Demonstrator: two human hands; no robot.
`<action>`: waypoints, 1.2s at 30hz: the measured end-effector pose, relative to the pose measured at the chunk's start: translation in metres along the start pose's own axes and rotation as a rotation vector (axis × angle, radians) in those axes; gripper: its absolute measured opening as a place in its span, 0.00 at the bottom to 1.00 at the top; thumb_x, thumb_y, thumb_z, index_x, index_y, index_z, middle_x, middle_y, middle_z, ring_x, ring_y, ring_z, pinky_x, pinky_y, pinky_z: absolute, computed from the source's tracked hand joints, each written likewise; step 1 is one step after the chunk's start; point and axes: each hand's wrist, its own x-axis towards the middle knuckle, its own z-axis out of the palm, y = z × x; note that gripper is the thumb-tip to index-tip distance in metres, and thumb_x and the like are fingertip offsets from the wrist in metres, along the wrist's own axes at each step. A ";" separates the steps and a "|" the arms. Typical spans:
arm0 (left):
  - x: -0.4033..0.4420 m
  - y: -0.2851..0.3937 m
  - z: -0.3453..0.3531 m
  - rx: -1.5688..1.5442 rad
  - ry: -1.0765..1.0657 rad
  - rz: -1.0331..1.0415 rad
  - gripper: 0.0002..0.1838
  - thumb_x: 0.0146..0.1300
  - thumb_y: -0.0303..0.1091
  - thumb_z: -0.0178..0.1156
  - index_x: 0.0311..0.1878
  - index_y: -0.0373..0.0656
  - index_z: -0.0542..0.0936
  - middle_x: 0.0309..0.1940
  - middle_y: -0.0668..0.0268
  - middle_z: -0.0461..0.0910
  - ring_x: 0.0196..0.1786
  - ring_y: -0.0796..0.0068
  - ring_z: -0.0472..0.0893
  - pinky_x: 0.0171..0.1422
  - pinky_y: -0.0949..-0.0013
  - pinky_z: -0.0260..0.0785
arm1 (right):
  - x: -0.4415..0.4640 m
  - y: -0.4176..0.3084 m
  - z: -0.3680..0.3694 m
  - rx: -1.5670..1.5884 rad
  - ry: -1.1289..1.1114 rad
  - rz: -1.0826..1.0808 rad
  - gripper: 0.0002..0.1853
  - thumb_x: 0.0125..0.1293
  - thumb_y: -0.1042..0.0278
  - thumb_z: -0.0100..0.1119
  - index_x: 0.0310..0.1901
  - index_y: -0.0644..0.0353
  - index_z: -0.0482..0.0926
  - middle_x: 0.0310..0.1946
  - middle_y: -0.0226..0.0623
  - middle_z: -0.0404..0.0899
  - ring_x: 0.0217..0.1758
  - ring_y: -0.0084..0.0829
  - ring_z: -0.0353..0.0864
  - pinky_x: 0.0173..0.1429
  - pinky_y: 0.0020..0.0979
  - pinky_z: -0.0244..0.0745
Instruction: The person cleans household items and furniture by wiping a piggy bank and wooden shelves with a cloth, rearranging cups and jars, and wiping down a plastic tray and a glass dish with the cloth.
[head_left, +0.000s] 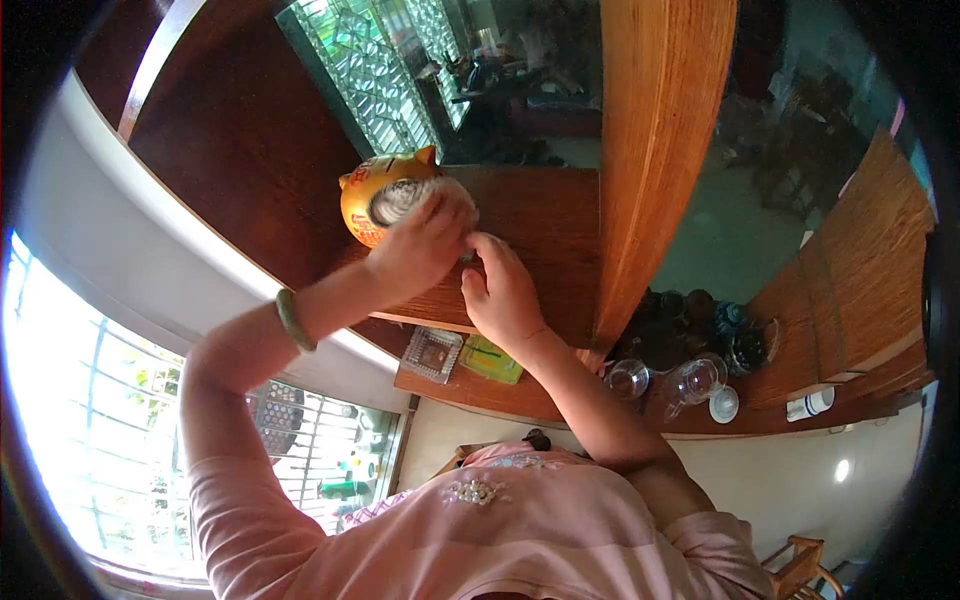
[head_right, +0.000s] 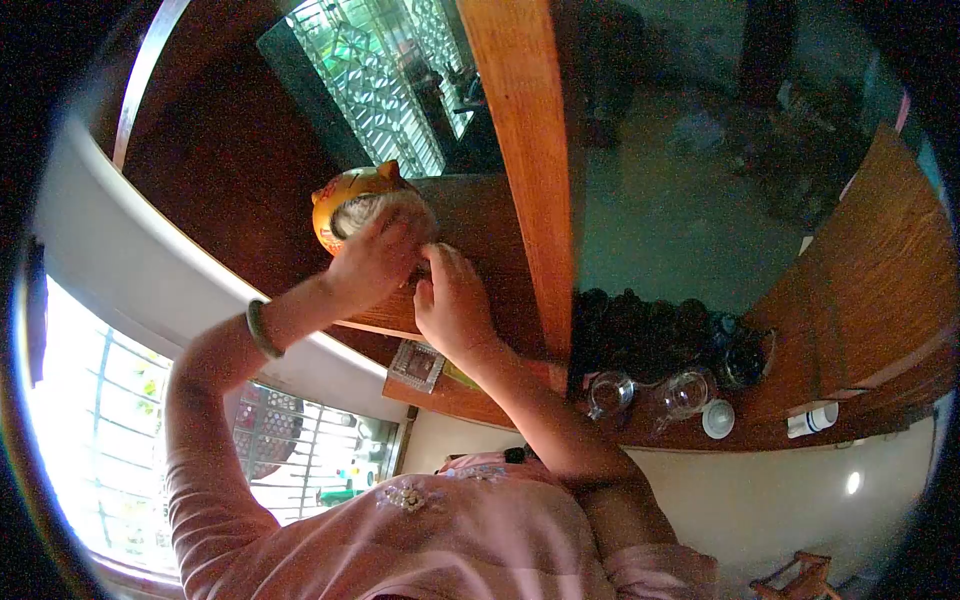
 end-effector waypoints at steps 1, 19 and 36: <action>0.015 -0.006 -0.001 -0.002 -0.001 0.002 0.17 0.46 0.39 0.51 0.38 0.43 0.78 0.45 0.63 0.72 0.53 0.63 0.68 0.60 0.57 0.56 | 0.001 -0.004 -0.002 0.056 0.004 0.050 0.18 0.52 0.78 0.51 0.48 0.64 0.66 0.45 0.48 0.70 0.49 0.43 0.70 0.52 0.35 0.66; 0.106 -0.064 0.042 -0.322 -0.770 -0.040 0.11 0.46 0.38 0.56 0.30 0.41 0.80 0.30 0.58 0.79 0.35 0.59 0.79 0.32 0.59 0.72 | 0.000 0.000 -0.003 0.030 -0.015 0.018 0.17 0.49 0.76 0.55 0.43 0.65 0.68 0.37 0.50 0.73 0.42 0.48 0.72 0.47 0.40 0.67; -0.041 0.030 0.006 -0.908 -0.010 -0.214 0.16 0.49 0.26 0.54 0.44 0.42 0.72 0.43 0.57 0.73 0.50 0.58 0.70 0.52 0.59 0.62 | -0.003 -0.007 -0.022 0.423 0.118 0.168 0.05 0.58 0.80 0.49 0.36 0.62 0.69 0.32 0.32 0.73 0.37 0.20 0.73 0.41 0.22 0.68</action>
